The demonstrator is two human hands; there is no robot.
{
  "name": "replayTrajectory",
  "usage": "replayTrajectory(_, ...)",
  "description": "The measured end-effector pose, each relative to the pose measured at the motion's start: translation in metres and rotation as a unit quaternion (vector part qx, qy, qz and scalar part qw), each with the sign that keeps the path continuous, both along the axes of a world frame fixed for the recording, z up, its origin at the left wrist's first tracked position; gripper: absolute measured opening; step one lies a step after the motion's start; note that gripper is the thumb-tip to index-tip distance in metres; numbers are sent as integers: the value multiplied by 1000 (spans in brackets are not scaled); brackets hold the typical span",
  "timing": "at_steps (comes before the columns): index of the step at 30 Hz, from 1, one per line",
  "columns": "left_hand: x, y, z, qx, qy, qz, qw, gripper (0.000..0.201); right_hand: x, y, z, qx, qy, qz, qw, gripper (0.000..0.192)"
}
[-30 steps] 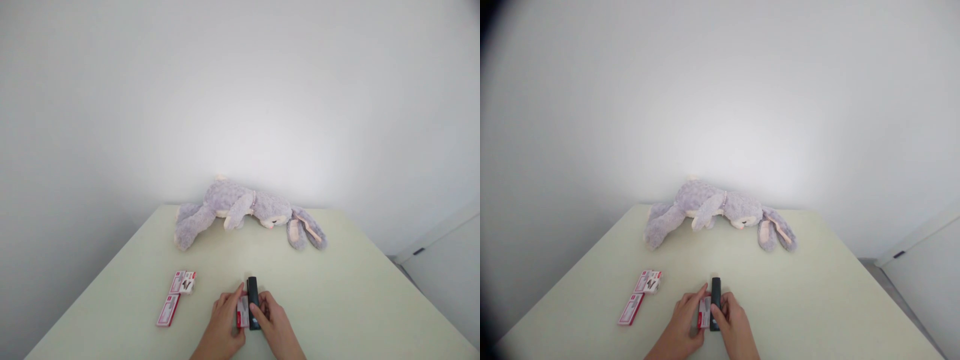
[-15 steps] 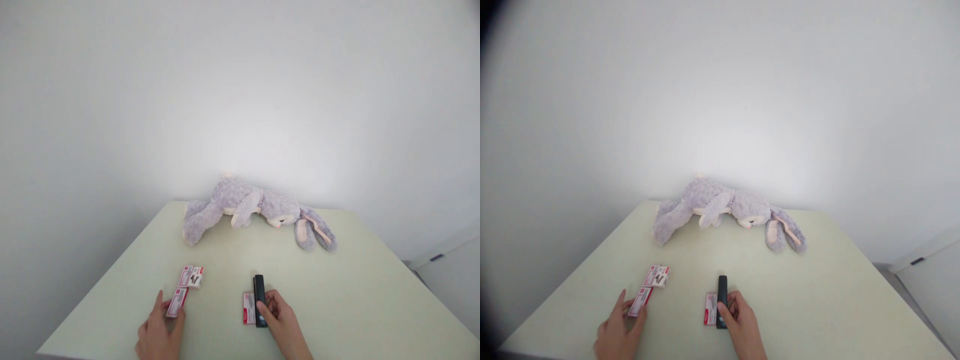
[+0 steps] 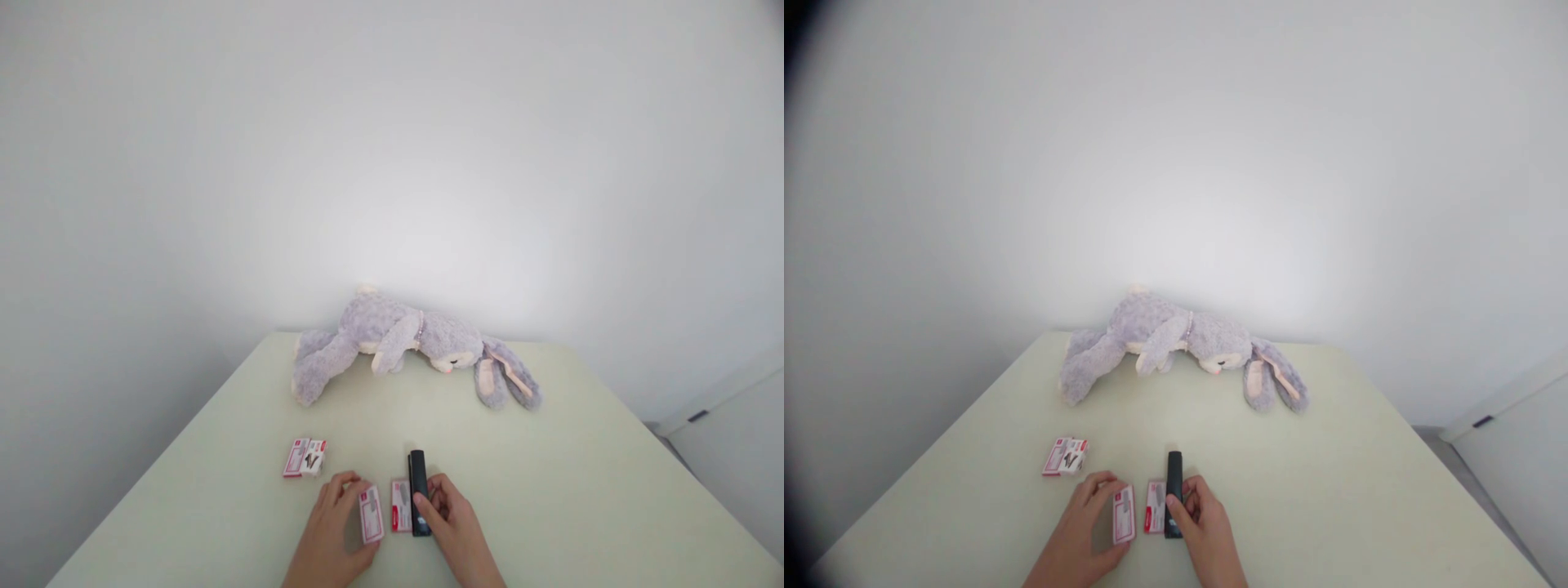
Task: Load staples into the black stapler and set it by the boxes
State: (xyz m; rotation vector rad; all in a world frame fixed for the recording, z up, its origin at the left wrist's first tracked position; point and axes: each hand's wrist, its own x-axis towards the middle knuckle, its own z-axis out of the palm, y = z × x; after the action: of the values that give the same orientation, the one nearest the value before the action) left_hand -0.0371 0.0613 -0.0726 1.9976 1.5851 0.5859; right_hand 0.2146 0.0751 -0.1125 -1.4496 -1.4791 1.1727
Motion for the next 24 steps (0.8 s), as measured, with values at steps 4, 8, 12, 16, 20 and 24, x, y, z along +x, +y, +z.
replayTrajectory(4,36,20,22,-6,-7,-91,996,62,0,1,-2,6,14,-2,1000,42)
replayTrajectory(8,54,26,25,-25,4,-114,993,60,1,-3,-5,8,27,1,1000,40)
replayTrajectory(12,56,25,15,-22,0,-113,993,61,0,-8,-7,6,21,4,1000,40)
replayTrajectory(16,58,22,3,-28,-3,-125,992,78,0,-9,-8,2,15,5,1000,42)
replayTrajectory(20,46,20,-5,-14,-20,-129,991,106,1,-7,-8,-1,16,4,1000,46)
replayTrajectory(24,-18,36,-6,90,-23,53,994,51,2,-6,-10,1,21,7,1000,43)
